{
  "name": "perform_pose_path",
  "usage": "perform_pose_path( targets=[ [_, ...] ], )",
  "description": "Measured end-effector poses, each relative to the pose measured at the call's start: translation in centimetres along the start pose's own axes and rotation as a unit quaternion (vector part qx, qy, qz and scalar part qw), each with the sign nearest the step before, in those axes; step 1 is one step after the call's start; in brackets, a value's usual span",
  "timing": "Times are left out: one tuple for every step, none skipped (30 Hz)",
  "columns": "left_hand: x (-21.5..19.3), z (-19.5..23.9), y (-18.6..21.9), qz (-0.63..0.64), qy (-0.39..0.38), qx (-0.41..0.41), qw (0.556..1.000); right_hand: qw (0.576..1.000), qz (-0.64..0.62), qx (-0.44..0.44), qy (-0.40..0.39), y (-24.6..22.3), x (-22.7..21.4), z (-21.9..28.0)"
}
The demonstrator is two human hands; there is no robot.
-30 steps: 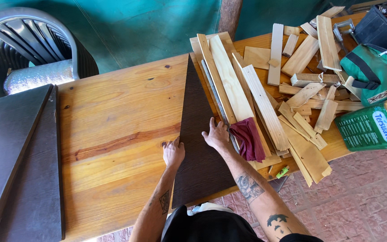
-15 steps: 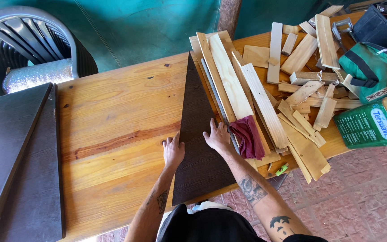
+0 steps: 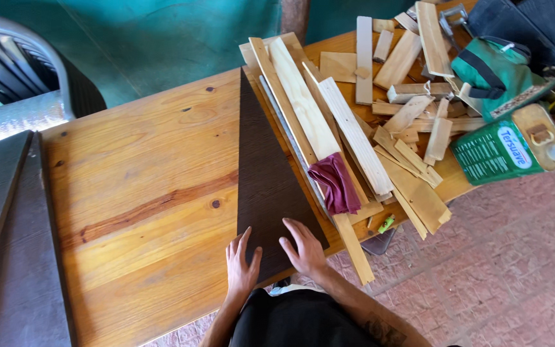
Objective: The person wipes dark wood panels on a workbench with a purple cloth, repeatedly moving the panels and wiping different sections. The person also stacks the panels and continues wiping them.
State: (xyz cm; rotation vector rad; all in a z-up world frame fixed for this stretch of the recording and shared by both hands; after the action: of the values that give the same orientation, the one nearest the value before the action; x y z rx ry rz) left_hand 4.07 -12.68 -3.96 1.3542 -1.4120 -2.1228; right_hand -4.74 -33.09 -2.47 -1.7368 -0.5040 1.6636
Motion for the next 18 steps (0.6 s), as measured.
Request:
perform_pose_path(
  targets=[
    [0.6,-0.1,-0.1,0.001,-0.004,0.001,1.000,1.000,0.000,0.004,0.001,0.1,-0.2,0.0],
    [1.0,-0.1,-0.2,-0.007,0.005,0.001,1.000,1.000,-0.002,0.014,-0.011,0.3,-0.2,0.0],
    [1.2,0.1,-0.4,-0.016,0.016,0.001,1.000,0.999,-0.006,0.022,-0.023,0.4,-0.1,0.0],
    [1.6,-0.2,-0.1,-0.016,0.012,0.000,1.000,0.999,-0.007,0.026,-0.023,0.8,-0.4,-0.3],
    [1.8,-0.6,0.3,-0.013,0.012,0.003,1.000,1.000,0.001,0.018,0.013,1.0,-1.6,-0.6],
    [2.0,-1.0,0.6,-0.011,0.011,0.005,1.000,0.999,0.009,0.011,0.048,1.1,-2.7,-1.0],
    [2.0,-1.4,1.0,-0.011,0.010,0.005,1.000,0.999,0.009,0.012,0.048,2.4,-3.3,-1.7],
    [2.1,-1.9,1.6,-0.015,0.006,0.016,1.000,0.992,0.036,-0.010,0.116,3.0,-5.3,-1.9],
    [2.0,-2.2,2.2,-0.019,0.002,0.028,0.999,0.980,0.063,-0.034,0.184,3.5,-7.0,-1.9],
    [2.2,-2.7,1.9,-0.019,0.001,0.026,0.999,0.981,0.062,-0.033,0.183,5.5,-8.0,-2.8],
    [2.5,-3.3,1.7,-0.015,-0.001,0.029,0.999,0.966,0.132,-0.015,0.224,7.2,-9.8,-3.2],
    [2.7,-3.9,1.5,-0.012,-0.004,0.031,0.999,0.943,0.202,0.003,0.263,8.8,-11.4,-3.7],
    [2.8,-4.4,1.7,-0.012,-0.005,0.031,0.999,0.943,0.202,0.003,0.263,9.1,-12.5,-4.2],
    [2.7,-4.8,2.1,-0.014,0.002,0.041,0.999,0.940,0.236,0.068,0.237,10.4,-13.4,-5.0],
    [2.7,-5.1,2.4,-0.016,0.009,0.051,0.999,0.931,0.268,0.131,0.209,11.6,-14.3,-5.7],
    [2.6,-5.2,2.7,-0.016,0.009,0.050,0.999,0.931,0.268,0.131,0.209,12.5,-14.4,-6.0],
    [2.4,-5.3,3.2,-0.012,0.012,0.059,0.998,0.934,0.267,0.165,0.170,14.2,-14.0,-6.8],
    [2.1,-5.4,3.5,-0.008,0.015,0.068,0.998,0.934,0.266,0.198,0.132,15.7,-13.6,-7.5]
  ],
)
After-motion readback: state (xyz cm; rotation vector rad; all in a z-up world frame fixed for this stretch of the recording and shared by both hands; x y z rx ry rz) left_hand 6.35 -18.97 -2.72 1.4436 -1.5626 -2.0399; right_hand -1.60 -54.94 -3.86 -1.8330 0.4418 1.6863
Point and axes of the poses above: each hand's wrist, its own z-axis away from the middle knuckle, its own x-axis out of the palm, y = z × x, the point moved 10 cm from there along -z, towards the middle knuckle, and after that the axes turned 12 degrees about -y, right-handed, at the moved point
